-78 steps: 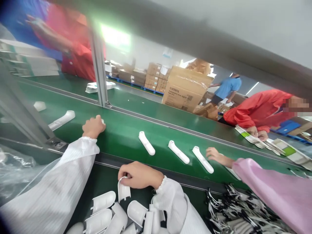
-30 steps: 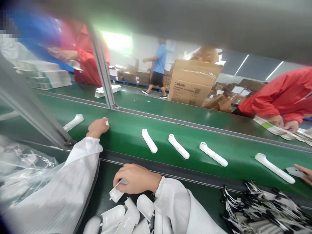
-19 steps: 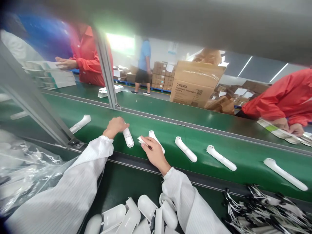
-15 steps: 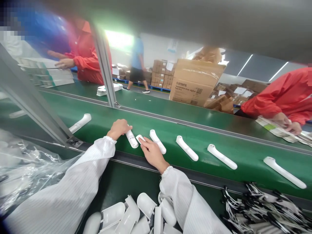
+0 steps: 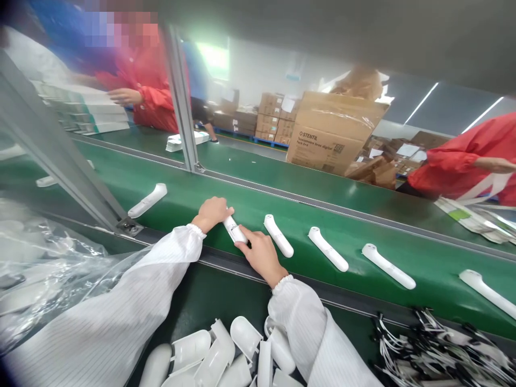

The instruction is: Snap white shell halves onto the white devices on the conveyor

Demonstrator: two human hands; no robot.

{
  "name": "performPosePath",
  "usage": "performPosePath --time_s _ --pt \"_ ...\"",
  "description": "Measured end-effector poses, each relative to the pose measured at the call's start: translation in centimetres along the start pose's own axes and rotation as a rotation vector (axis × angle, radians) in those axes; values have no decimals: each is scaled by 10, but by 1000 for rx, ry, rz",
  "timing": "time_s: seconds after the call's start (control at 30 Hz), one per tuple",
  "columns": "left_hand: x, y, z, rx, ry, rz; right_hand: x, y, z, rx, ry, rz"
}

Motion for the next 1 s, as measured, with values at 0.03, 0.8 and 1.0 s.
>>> performPosePath --time_s 0.03,0.8,1.0 --pt "0 1 -3 13 -5 -2 -1 0 0 24 15 -9" --pt "-60 3 45 -74 42 -292 -37 39 41 -265 -242 484" --pt "-45 8 139 -438 2 -191 14 86 76 -402 -91 961"
Point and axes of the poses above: each hand's wrist, its own y-axis away from the middle knuckle, its own x-axis out of the palm, z = x × y, the point moved 9 cm from there along -y, towards the middle knuckle, and after that the axes turned 4 degrees about x, right-handed, at the moved point
